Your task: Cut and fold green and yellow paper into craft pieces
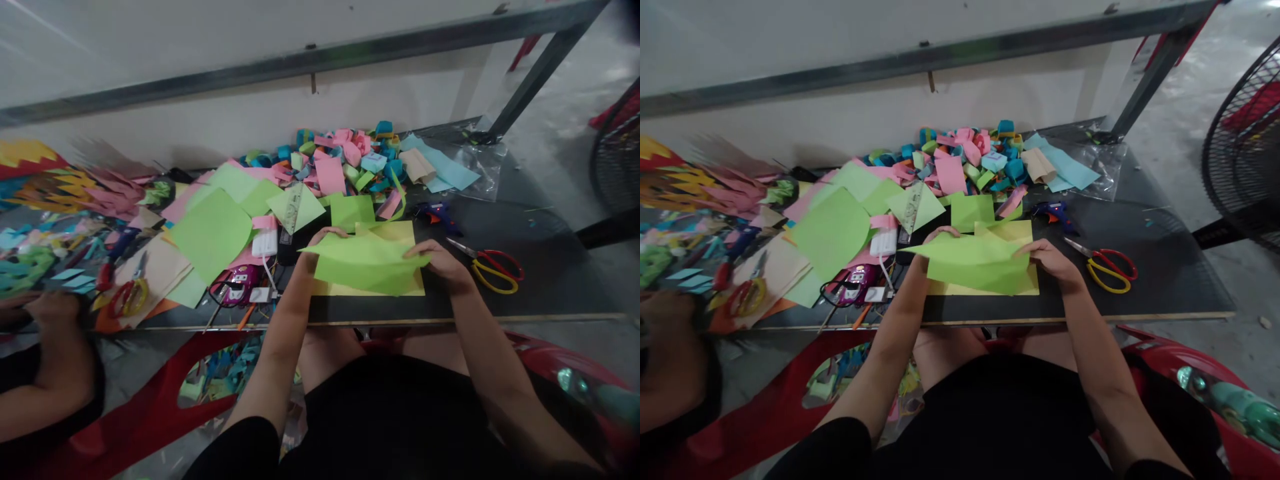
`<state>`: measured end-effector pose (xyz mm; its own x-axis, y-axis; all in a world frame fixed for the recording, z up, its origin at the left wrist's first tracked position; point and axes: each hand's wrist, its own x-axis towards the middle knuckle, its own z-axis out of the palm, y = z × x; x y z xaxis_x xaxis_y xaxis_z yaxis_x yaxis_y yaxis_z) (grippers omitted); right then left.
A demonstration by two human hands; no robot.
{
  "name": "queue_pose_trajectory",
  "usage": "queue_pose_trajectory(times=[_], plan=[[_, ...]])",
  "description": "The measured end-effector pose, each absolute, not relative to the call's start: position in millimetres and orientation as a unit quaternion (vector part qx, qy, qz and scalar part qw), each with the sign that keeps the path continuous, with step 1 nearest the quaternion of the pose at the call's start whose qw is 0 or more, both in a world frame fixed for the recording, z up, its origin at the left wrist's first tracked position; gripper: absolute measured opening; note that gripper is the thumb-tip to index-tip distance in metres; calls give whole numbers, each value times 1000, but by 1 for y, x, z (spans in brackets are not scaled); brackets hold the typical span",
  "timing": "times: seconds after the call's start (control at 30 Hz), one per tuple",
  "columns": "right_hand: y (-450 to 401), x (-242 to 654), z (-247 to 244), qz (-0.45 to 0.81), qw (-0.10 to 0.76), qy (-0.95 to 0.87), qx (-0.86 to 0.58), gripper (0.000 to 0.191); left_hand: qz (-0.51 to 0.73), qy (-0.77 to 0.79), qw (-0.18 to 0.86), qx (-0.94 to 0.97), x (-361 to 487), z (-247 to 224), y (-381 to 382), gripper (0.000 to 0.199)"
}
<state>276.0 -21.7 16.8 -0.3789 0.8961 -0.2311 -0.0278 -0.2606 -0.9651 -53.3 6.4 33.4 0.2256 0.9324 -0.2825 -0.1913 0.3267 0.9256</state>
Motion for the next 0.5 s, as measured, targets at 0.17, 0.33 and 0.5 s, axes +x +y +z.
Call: queue_pose_trajectory(times=[0.17,0.33,0.5], plan=[[-26,290,61,687,99,-642,-324,38,416,369,686,469,-63,49,-11,28],[-18,305,96,608,102,-713,-333,53,385,326,727,466,-57,58,-6,29],[-18,274,101,473,215,-732,-440,59,314,291,770,473,-38,56,14,35]])
